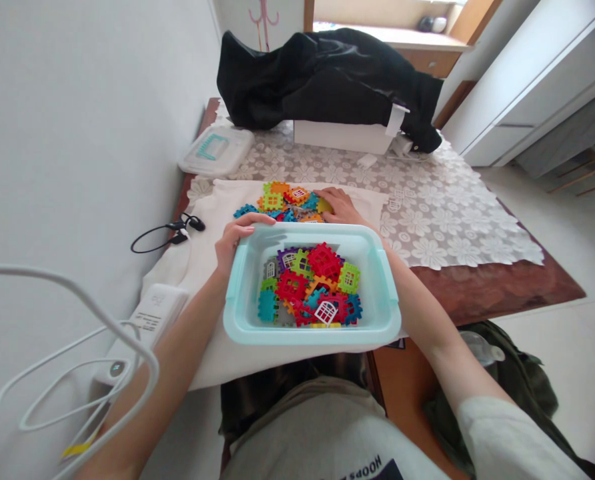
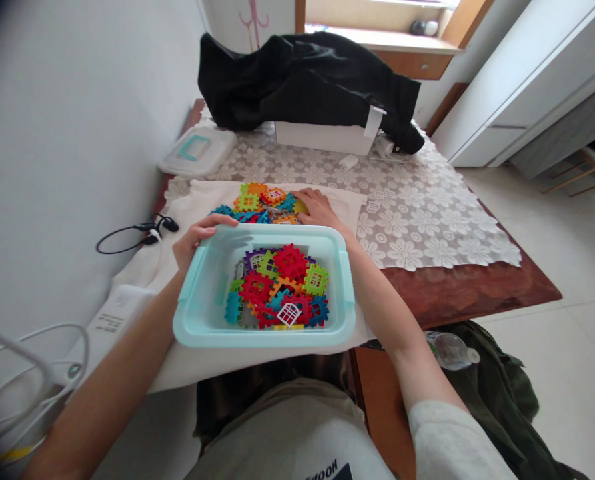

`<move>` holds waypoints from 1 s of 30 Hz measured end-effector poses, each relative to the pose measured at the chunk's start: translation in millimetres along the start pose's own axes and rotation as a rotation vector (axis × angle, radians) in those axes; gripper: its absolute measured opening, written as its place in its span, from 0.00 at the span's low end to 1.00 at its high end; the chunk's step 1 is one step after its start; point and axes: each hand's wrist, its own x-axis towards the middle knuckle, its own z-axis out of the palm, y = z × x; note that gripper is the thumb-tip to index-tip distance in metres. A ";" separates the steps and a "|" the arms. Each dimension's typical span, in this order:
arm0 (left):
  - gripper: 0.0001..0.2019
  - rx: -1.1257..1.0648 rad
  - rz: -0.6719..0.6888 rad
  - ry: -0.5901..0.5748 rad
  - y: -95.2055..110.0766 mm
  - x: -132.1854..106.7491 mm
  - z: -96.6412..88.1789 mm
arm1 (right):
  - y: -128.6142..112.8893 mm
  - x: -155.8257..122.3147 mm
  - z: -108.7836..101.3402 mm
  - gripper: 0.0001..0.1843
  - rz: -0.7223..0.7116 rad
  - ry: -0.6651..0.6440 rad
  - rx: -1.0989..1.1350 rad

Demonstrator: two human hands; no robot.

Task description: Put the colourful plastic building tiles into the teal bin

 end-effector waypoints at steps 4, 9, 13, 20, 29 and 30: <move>0.06 0.022 0.044 0.020 3.3 -3.0 6.1 | 1.3 2.2 2.7 0.37 0.006 0.027 0.011; 0.05 0.062 0.099 0.002 -1.1 -4.4 3.3 | 3.3 1.9 0.2 0.36 -0.013 0.000 0.058; 0.02 0.089 0.164 -0.006 -7.8 -1.7 -5.5 | 0.6 -0.5 -4.8 0.40 0.001 -0.019 0.092; 0.04 0.109 0.197 -0.018 -11.3 0.9 -9.2 | -3.9 -3.7 -9.2 0.41 0.021 0.034 0.132; 0.03 0.083 0.178 -0.018 -7.6 -0.8 -5.1 | -5.6 -6.3 -10.5 0.31 0.084 0.038 0.066; 0.03 0.072 0.174 -0.022 -6.7 -1.3 -3.9 | -6.3 -7.2 -11.0 0.31 0.095 0.043 0.090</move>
